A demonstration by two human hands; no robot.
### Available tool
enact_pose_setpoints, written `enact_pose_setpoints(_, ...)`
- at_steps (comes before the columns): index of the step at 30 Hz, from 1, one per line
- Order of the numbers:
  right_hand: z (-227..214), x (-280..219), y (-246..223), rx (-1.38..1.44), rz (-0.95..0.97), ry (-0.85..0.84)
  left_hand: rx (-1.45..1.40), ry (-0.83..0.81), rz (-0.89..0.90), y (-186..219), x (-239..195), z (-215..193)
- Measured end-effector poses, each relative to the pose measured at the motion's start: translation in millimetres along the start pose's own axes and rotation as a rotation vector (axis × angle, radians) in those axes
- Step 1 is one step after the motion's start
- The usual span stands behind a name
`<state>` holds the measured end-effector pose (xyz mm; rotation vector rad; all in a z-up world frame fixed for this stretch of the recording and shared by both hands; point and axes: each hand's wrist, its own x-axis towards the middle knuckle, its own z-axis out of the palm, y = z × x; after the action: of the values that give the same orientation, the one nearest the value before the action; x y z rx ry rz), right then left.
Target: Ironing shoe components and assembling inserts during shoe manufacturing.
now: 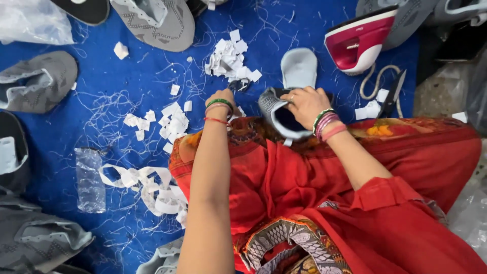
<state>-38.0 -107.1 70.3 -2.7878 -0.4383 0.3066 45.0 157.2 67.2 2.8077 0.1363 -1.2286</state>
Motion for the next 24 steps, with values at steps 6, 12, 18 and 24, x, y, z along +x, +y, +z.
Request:
enact_pose_setpoints(6, 26.0, -33.0, 7.5, 0.284, -0.181, 0.083, -0.152, 0.229, 0.099, -23.4, 15.9, 7.7)
enact_pose_setpoints(12, 93.9, -32.1, 63.7, 0.528, 0.282, 0.27, -0.406, 0.501, 0.514, 57.8, 15.2, 16.1)
enact_pose_setpoints(18, 14.8, -16.2, 43.4, 0.031, 0.371, -0.011, -0.535, 0.681, 0.815, 157.6, 45.9, 35.2)
enact_pose_setpoints(24, 3.5, -3.9, 45.2, 0.048, 0.38, -0.084, -0.422, 0.683, 0.682, 174.6, 57.9, 32.8)
